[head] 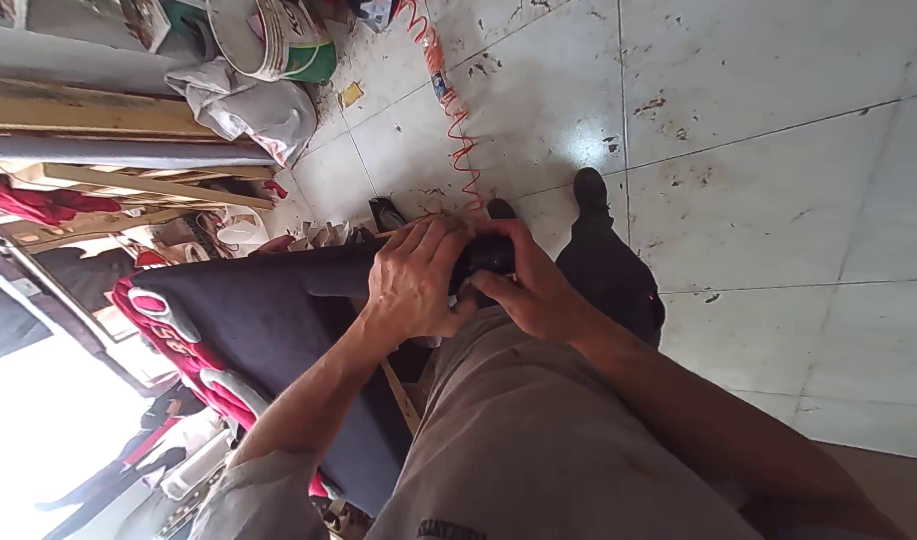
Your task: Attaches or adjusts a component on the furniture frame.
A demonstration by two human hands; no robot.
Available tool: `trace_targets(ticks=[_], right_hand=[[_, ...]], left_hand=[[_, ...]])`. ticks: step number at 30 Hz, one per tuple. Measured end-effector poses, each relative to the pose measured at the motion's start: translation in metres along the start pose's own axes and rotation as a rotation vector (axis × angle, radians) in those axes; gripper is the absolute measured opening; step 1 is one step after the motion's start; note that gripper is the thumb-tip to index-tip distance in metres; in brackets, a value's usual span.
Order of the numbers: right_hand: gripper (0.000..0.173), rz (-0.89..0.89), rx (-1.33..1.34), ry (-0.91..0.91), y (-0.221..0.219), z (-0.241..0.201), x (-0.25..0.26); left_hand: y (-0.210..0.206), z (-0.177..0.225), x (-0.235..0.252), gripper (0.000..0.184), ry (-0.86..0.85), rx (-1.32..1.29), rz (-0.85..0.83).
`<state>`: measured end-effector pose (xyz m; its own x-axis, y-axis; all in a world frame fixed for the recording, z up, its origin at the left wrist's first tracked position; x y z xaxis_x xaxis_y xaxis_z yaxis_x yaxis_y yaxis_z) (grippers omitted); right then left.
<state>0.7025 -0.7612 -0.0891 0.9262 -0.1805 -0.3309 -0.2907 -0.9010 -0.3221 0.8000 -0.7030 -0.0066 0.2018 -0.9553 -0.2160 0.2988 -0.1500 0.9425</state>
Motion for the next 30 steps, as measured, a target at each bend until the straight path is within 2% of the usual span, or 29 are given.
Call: trace_targets(ticks=[2,3,6,10,12,13,14,15,16,17,18,19,21,22,23,24,25,27,28,29,30], right_hand=[[0.05,0.01,-0.036,-0.02,0.0,-0.003,0.0],[0.05,0.012,-0.039,-0.035,0.0,-0.003,0.001],[0.056,0.019,0.011,-0.048,-0.001,-0.001,0.0],[0.078,-0.008,0.078,-0.066,-0.007,0.004,-0.001],[0.083,-0.014,0.081,-0.038,0.008,0.0,-0.004],[0.083,0.056,0.073,0.021,0.037,-0.005,-0.01],[0.083,0.184,0.079,0.108,0.086,-0.008,-0.02],[0.076,0.354,0.144,0.187,0.148,-0.01,-0.033],[0.061,0.495,0.181,0.249,0.205,-0.008,-0.052],[0.054,0.561,0.181,0.29,0.237,-0.007,-0.065],[0.052,0.605,0.137,0.302,0.235,-0.009,-0.067],[0.054,0.68,0.078,0.299,0.202,-0.014,-0.052],[0.062,0.835,0.112,0.282,0.093,-0.027,0.001],[0.072,0.643,0.152,0.286,0.052,-0.032,0.021],[0.077,0.45,0.166,0.346,0.048,-0.04,0.041],[0.077,0.383,0.186,0.381,0.072,-0.045,0.036],[0.073,0.447,0.192,0.406,0.119,-0.047,0.017],[0.058,0.686,0.145,0.405,0.221,-0.05,-0.036],[0.054,0.733,0.112,0.404,0.244,-0.048,-0.053],[0.051,0.765,0.08,0.411,0.237,-0.041,-0.056],[0.05,0.797,0.038,0.445,0.205,-0.031,-0.049]], left_hand=[[-0.001,0.005,0.002,0.069,0.025,0.027,0.001],[-0.002,0.007,0.004,0.07,0.044,0.05,0.002],[-0.009,0.013,0.006,0.054,0.054,0.127,-0.011],[-0.013,0.016,0.008,0.045,0.015,0.17,-0.02],[-0.014,0.017,0.007,0.046,0.008,0.163,-0.034],[-0.015,0.017,0.007,0.051,0.003,0.169,-0.042],[-0.016,0.017,0.008,0.056,0.003,0.175,-0.043],[-0.016,0.016,0.009,0.058,0.007,0.183,-0.03],[-0.017,0.016,0.008,0.059,0.012,0.183,-0.026],[-0.019,0.015,0.007,0.058,0.016,0.178,-0.025],[-0.02,0.015,0.005,0.057,0.015,0.168,-0.028],[-0.02,0.014,0.005,0.055,0.011,0.155,-0.029],[-0.019,0.01,0.008,0.048,0.003,0.139,-0.004],[-0.018,0.007,0.004,0.051,0.015,0.13,-0.03],[-0.017,-0.002,0.007,0.054,0.016,0.151,-0.019],[-0.018,-0.002,0.006,0.056,0.013,0.148,-0.019],[-0.019,0.002,0.003,0.056,0.011,0.139,-0.022],[-0.018,0.002,0.007,0.056,0.009,0.155,-0.002],[-0.018,0.002,0.008,0.054,0.015,0.163,0.003],[-0.018,0.001,0.006,0.053,0.021,0.164,-0.001],[-0.018,0.0,0.005,0.052,0.026,0.164,-0.009]])
Point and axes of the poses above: each hand's wrist, its own x-axis towards the middle knuckle, its own y-axis out of the back of the hand, z = x × y, the point moved 8 cm from there along x, towards the middle knuckle, and after that the axes turned 4 degrees about -z, right-handed, at the moved point
